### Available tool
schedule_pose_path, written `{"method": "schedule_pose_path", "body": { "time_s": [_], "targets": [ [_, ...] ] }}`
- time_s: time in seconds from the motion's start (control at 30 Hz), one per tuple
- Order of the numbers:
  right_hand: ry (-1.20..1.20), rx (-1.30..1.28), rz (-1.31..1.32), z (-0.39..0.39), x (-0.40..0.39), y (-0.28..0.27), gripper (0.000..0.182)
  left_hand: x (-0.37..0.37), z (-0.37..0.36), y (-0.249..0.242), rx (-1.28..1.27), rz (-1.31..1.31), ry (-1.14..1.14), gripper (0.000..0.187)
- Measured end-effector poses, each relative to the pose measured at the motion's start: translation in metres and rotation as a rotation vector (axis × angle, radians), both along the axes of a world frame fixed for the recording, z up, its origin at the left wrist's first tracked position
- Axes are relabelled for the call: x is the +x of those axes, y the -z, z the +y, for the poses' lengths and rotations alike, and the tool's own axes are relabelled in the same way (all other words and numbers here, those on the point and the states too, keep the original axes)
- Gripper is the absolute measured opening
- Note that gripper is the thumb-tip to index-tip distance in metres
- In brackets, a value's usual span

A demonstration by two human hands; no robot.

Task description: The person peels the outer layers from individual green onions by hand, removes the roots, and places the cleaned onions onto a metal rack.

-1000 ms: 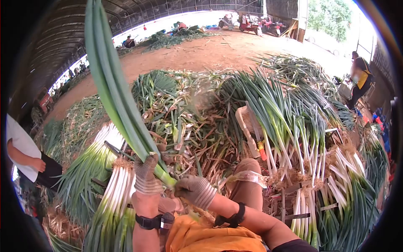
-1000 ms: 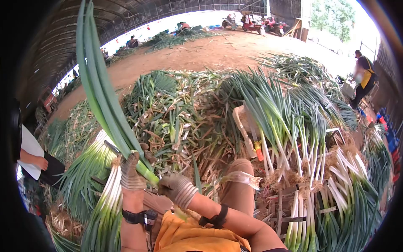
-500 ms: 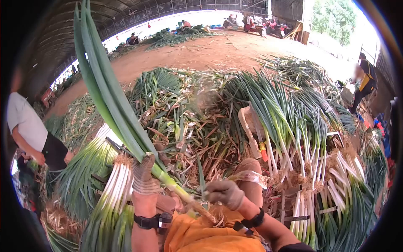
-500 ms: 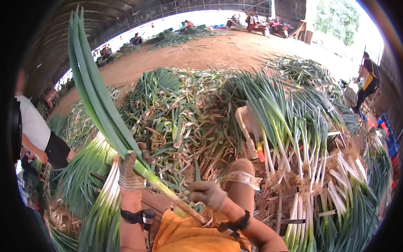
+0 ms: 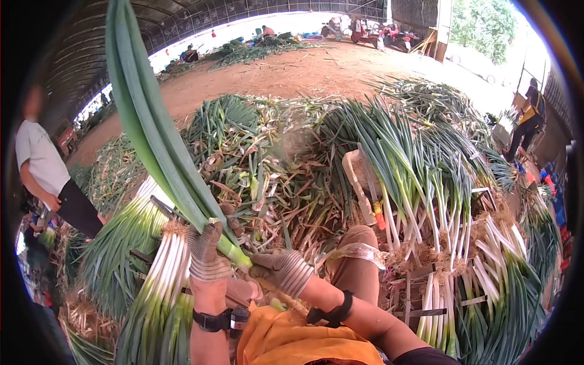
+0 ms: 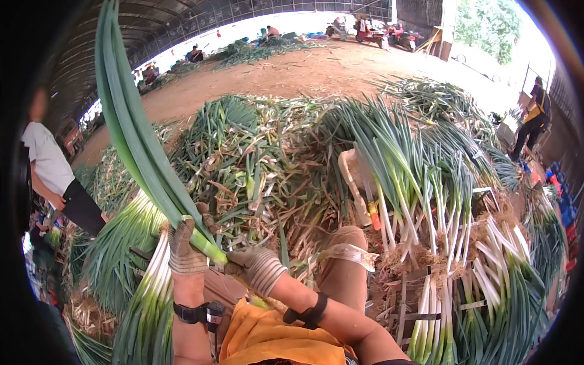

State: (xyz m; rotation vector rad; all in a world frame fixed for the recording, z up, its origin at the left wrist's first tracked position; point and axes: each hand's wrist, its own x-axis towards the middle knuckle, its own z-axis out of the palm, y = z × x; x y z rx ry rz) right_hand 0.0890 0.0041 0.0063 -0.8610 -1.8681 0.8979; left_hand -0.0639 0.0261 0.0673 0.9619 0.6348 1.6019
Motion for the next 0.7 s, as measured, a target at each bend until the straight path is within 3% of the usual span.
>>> {"method": "schedule_pose_path", "body": {
  "time_s": [0.07, 0.1, 0.2, 0.27, 0.33, 0.43, 0.5, 0.53, 0.57, 0.7],
  "targets": [
    [0.004, 0.007, -0.137, 0.002, 0.006, -0.006, 0.013, -0.003, 0.000, 0.002, 0.008, 0.004, 0.006, 0.060],
    [0.040, 0.177, -0.201, 0.003, 0.008, -0.004, 0.016, -0.004, 0.000, 0.002, 0.012, 0.006, 0.012, 0.060],
    [0.099, 0.180, -0.423, -0.001, 0.023, 0.009, 0.014, -0.001, 0.001, 0.002, 0.018, -0.059, -0.026, 0.048],
    [0.170, -0.017, -0.760, 0.014, 0.048, 0.030, 0.012, -0.004, 0.001, 0.002, 0.016, -0.074, -0.031, 0.047],
    [0.273, -0.360, -0.896, 0.036, 0.082, 0.080, 0.018, -0.006, -0.003, 0.004, 0.001, -0.088, -0.048, 0.045],
    [0.239, 0.007, -0.284, 0.021, 0.073, 0.064, 0.028, -0.002, 0.000, 0.003, -0.007, -0.082, -0.047, 0.042],
    [-0.111, -0.382, 0.180, 0.007, 0.046, 0.044, 0.036, 0.002, 0.002, 0.002, -0.036, -0.064, -0.035, 0.041],
    [-0.176, -0.382, 0.137, 0.004, 0.033, 0.030, 0.040, 0.003, 0.004, 0.001, -0.047, -0.055, -0.033, 0.041],
    [-0.149, -0.147, 0.229, 0.002, 0.018, 0.023, 0.041, 0.004, 0.006, 0.001, -0.040, -0.029, -0.038, 0.040],
    [0.061, 0.017, 0.089, -0.001, -0.004, 0.003, 0.017, 0.007, 0.006, 0.001, -0.028, 0.085, -0.121, 0.036]
  ]
}}
